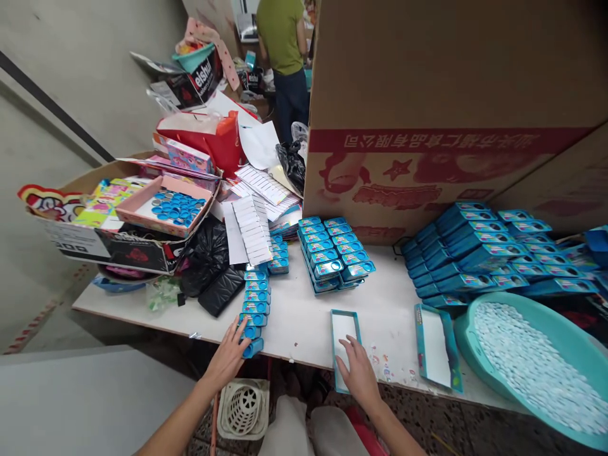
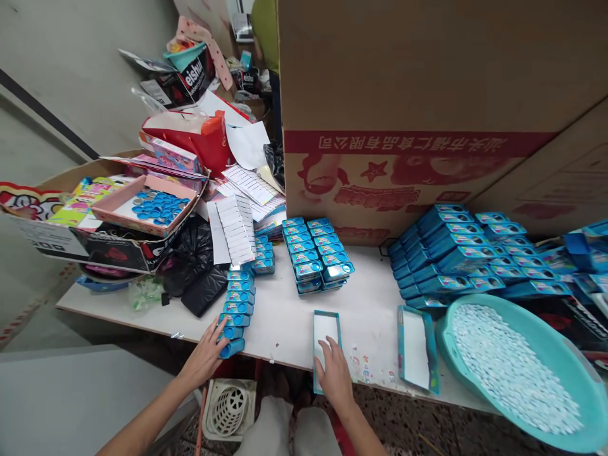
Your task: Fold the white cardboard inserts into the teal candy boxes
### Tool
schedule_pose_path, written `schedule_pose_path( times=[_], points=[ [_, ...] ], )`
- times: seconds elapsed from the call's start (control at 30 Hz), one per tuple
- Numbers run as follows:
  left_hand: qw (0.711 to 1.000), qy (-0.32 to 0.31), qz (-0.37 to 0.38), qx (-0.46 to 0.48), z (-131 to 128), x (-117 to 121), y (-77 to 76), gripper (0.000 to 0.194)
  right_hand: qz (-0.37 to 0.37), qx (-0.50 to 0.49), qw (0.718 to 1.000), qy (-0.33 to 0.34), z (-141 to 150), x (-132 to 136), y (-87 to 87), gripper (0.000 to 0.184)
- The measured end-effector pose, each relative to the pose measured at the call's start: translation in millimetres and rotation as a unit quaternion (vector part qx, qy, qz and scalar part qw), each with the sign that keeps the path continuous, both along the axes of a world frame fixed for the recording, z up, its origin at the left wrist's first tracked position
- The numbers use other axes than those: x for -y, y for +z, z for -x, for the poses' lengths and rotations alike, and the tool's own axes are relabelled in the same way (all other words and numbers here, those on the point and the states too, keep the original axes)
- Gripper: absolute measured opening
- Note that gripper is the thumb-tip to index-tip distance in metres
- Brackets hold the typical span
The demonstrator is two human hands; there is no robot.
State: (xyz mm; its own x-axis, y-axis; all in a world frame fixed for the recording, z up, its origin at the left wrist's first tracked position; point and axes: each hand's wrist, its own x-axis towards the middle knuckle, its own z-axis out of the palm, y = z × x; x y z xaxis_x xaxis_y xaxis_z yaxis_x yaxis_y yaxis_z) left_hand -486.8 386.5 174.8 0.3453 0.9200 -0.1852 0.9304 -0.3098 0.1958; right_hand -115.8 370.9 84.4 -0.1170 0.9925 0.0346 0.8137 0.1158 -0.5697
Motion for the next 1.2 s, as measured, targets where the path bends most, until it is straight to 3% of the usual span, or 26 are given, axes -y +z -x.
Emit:
schedule_pose_path(
  times=[0.07, 0.23, 0.33, 0.47, 0.57, 0.73, 0.93, 1.03, 1.1, 1.2],
  points=[
    [1.000, -0.013, 0.001, -0.004, -1, -6, 1.3, 0.047, 0.013, -0.027, 0.999, 0.030, 27, -15, 8.2, 0.033],
    [1.000, 0.010, 0.011, -0.022, -12, -30, 4.0, 0.100, 0.050, -0.097, 0.987, 0.115, 97, -54, 27.5, 0.043],
    [0.996, 0.077, -0.027, -0.024, -13, -26, -5.8, 0.101, 0.068, -0.135, 0.980, 0.134, 129, -73, 34.2, 0.052],
    [0.973, 0.201, -0.093, 0.061, -5, -4, -29.5, 0.098, 0.074, -0.192, 0.965, 0.160, 160, -93, 39.1, 0.056],
    [0.949, 0.266, -0.034, 0.166, 2, 6, -43.0, 0.103, 0.089, -0.249, 0.948, 0.176, 178, -102, 38.9, 0.054],
    [0.915, 0.285, 0.037, 0.282, 6, 5, -49.8, 0.103, 0.141, -0.347, 0.919, 0.120, 194, -109, 26.2, 0.049],
    [0.909, 0.284, 0.070, 0.297, 5, 4, -48.6, 0.089, 0.158, -0.337, 0.922, 0.105, 194, -101, 7.5, 0.047],
    [0.916, 0.265, 0.057, 0.295, 3, 5, -50.6, 0.093, 0.161, -0.328, 0.926, 0.091, 196, -86, 6.0, 0.042],
    [0.926, 0.244, 0.032, 0.287, 0, 5, -52.1, 0.099, 0.163, -0.326, 0.926, 0.098, 194, -77, 9.1, 0.048],
    [0.937, 0.223, 0.027, 0.268, -11, 6, -52.9, 0.104, 0.162, -0.303, 0.923, 0.171, 181, -70, 17.1, 0.065]
  ],
)
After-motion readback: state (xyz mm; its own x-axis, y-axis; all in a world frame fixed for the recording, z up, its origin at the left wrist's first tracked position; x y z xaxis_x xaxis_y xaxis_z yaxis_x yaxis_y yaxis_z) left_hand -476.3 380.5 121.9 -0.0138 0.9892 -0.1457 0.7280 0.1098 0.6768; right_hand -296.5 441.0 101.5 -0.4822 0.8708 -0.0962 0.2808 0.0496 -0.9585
